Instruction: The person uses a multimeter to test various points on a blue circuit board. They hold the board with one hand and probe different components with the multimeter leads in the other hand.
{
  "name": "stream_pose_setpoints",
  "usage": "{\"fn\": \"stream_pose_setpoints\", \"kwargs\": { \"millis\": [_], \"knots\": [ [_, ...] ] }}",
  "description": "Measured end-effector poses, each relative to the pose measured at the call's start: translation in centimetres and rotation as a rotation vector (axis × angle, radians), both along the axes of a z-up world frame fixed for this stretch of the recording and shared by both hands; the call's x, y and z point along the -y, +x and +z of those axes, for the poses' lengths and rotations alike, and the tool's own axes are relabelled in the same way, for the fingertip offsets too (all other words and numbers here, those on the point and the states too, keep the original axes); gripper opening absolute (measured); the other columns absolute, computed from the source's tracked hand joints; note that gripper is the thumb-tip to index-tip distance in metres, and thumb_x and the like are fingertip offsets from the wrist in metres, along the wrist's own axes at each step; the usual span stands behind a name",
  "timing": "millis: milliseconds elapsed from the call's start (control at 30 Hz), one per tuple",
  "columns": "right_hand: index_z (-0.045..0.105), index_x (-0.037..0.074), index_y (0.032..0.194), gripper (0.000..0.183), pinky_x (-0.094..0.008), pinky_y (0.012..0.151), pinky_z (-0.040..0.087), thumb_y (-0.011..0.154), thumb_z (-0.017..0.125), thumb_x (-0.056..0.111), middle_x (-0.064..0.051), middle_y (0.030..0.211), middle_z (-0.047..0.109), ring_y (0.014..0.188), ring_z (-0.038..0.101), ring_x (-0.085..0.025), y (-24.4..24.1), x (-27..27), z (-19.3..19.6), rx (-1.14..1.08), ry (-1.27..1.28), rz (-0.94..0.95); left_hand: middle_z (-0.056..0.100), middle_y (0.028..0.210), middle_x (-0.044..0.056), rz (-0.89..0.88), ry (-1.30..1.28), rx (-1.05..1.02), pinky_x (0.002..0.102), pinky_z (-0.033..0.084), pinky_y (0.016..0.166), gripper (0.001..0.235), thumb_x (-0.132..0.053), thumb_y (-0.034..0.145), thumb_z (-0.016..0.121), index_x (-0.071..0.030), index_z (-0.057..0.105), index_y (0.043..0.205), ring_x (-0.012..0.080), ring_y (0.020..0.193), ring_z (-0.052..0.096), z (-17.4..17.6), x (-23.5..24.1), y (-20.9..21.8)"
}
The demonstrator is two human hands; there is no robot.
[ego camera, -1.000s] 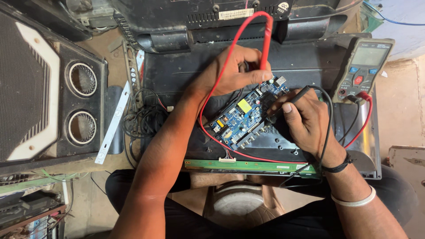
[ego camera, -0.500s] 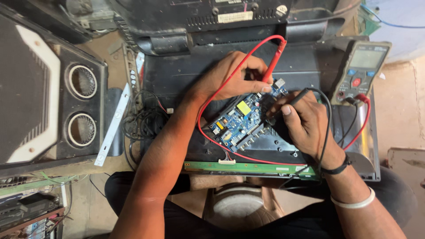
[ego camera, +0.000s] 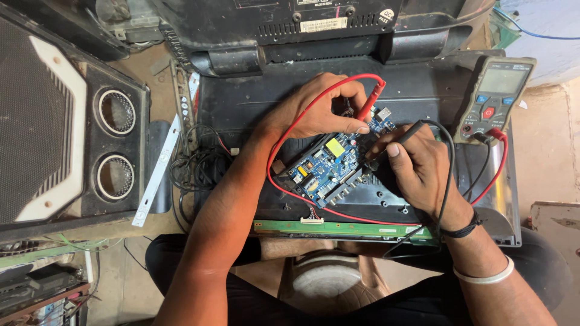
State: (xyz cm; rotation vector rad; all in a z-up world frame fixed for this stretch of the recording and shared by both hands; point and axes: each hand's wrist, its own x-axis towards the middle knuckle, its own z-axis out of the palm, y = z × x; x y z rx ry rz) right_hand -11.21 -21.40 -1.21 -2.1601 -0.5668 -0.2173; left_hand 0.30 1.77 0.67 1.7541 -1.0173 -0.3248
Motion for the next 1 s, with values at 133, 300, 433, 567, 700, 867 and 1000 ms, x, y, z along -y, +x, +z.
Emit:
{"fn": "stream_pose_setpoints", "kwargs": {
  "millis": [133,300,433,567,700,867,1000],
  "knots": [
    [0.070,0.005,0.098,0.037,-0.037,0.093,0.047,0.112,0.044,0.028,-0.005,0.093,0.074,0.092,0.068,-0.026,-0.07,0.05,-0.04,-0.001,0.005,-0.004,0.072,0.085,0.004,-0.049,-0.017,-0.021,0.031,0.054,0.076,0.023,-0.021,0.085,0.085,-0.003,0.072,0.090,0.0113,0.081,0.067,-0.08,-0.25,0.14],
    [0.071,0.006,0.096,0.037,-0.038,0.093,0.048,0.111,0.045,0.027,-0.007,0.093,0.073,0.091,0.067,-0.027,0.05,0.08,-0.14,0.021,-0.015,-0.003,0.069,0.084,0.002,-0.078,-0.024,-0.110,0.029,0.053,0.075,0.020,-0.017,0.086,0.083,-0.003,0.070,0.088,0.0095,0.080,0.065,-0.08,-0.32,0.10],
    [0.071,0.005,0.098,0.035,-0.038,0.092,0.048,0.110,0.046,0.027,-0.006,0.091,0.074,0.090,0.067,-0.026,0.09,0.15,-0.30,-0.001,-0.006,-0.010,0.068,0.084,0.000,-0.077,-0.029,-0.126,0.028,0.052,0.073,0.021,-0.017,0.086,0.085,-0.003,0.068,0.088,0.0089,0.078,0.061,-0.10,-0.20,0.07],
    [0.071,0.005,0.097,0.036,-0.038,0.091,0.047,0.111,0.045,0.026,-0.007,0.094,0.074,0.091,0.066,-0.026,0.00,0.02,0.05,0.005,-0.004,-0.004,0.066,0.082,0.000,-0.038,-0.042,-0.127,0.028,0.052,0.072,0.026,-0.019,0.083,0.086,-0.003,0.069,0.095,0.0096,0.076,0.059,0.01,0.21,-0.11],
    [0.072,0.006,0.096,0.036,-0.038,0.092,0.047,0.111,0.044,0.025,-0.006,0.092,0.074,0.090,0.066,-0.026,0.00,-0.06,0.20,0.000,-0.007,-0.002,0.068,0.082,0.000,-0.037,-0.030,-0.121,0.028,0.053,0.073,0.026,-0.021,0.084,0.087,-0.003,0.069,0.090,0.0097,0.078,0.062,-0.23,0.35,-0.18],
    [0.070,0.006,0.098,0.036,-0.037,0.093,0.048,0.112,0.044,0.025,-0.006,0.094,0.074,0.091,0.068,-0.026,0.12,-0.02,-0.02,0.003,0.007,0.005,0.069,0.082,0.001,-0.021,-0.024,-0.073,0.028,0.054,0.073,0.027,-0.021,0.084,0.088,-0.002,0.069,0.090,0.0092,0.078,0.063,-0.30,0.17,0.01],
    [0.070,0.005,0.099,0.036,-0.037,0.093,0.047,0.112,0.044,0.026,-0.006,0.096,0.075,0.093,0.069,-0.026,-0.12,-0.03,-0.01,0.002,0.005,-0.007,0.069,0.079,0.001,0.032,0.040,-0.080,0.028,0.053,0.069,0.028,-0.020,0.080,0.089,-0.002,0.071,0.090,0.0090,0.075,0.063,-0.22,-0.06,-0.03]
  ]
}}
